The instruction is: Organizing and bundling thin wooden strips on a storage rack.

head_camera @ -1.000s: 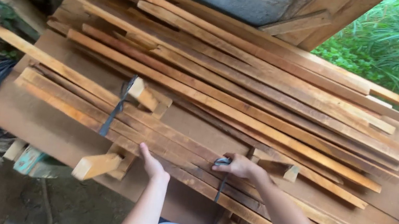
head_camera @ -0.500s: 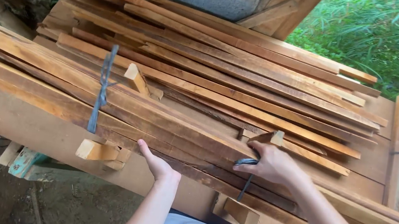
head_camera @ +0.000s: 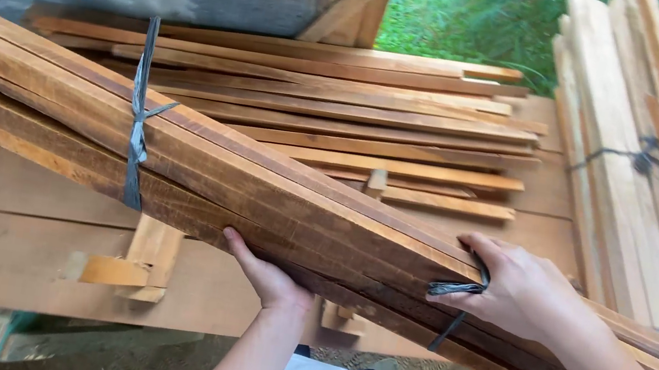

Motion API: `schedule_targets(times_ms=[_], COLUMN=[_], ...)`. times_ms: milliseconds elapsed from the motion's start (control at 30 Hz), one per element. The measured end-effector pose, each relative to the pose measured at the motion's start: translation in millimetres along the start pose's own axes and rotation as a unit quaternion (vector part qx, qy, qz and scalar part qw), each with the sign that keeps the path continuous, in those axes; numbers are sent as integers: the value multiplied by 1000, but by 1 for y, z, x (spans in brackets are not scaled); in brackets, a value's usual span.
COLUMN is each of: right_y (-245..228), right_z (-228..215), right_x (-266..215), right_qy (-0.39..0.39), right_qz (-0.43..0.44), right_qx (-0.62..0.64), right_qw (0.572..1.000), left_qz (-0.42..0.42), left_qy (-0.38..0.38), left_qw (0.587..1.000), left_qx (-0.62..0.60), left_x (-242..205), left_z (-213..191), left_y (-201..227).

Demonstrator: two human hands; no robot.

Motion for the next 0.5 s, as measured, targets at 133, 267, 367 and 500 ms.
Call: schedule_targets(times_ms=[133,267,367,500], right_y=[58,123,175,236], right_z=[31,84,127,167], right_x=[-37,-66,-92,-129], right_qy=[-9,-21,-31,-21], right_qz=[47,87,114,148], right_qx=[30,87,134,237], right_qw=[998,992,984,960], left_qz=[-42,-78,-122,-158], left_qy=[3,-17,-17,-27], left_qw=[998,993,987,973], left_qx=[48,88,100,168], left_x=[-30,-66,-91,-125], left_z=[3,4,3,2], left_y=[-49,-105,-159,-233])
Point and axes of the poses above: each hand's wrist, its own x-axis towards the middle knuckle, its own z-axis out of the palm, y = z × x, the point moved 7 cm from there along x, towards the middle knuckle, and after that the axes turned 6 degrees about -x, right-handed, at the moved point
